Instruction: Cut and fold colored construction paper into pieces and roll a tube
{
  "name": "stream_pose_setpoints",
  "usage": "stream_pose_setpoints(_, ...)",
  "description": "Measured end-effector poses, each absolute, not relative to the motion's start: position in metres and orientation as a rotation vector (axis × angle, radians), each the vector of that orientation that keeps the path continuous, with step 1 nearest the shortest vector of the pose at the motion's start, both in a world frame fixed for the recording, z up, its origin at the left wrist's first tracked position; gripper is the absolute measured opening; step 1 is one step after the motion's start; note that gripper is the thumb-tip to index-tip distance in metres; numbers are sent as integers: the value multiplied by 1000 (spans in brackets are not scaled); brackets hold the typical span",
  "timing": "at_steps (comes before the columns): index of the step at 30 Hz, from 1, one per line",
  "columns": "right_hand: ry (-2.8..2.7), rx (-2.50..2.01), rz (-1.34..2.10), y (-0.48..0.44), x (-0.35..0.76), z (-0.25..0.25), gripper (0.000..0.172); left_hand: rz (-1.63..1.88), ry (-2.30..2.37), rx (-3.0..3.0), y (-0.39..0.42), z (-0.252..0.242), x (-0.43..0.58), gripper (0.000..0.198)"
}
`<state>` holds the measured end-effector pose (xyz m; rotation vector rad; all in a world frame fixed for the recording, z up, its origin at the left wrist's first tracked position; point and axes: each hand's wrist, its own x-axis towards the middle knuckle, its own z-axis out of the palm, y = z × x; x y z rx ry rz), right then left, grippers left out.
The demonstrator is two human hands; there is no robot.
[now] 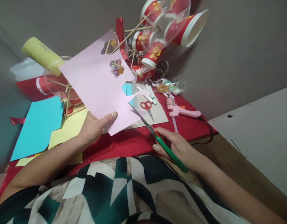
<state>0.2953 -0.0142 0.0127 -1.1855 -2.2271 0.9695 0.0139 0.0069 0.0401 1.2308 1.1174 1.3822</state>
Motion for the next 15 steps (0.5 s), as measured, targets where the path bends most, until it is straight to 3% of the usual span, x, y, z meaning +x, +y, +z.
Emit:
stream_pose_setpoints(9,-2154,-1234,1071,-16,290,13,25,1379,1137,1290,-3,44,14,52)
stream_pose_setpoints(15,-1996,-1196,1156,-17,285,7,28,1399,1149,1261,0,41,11,56)
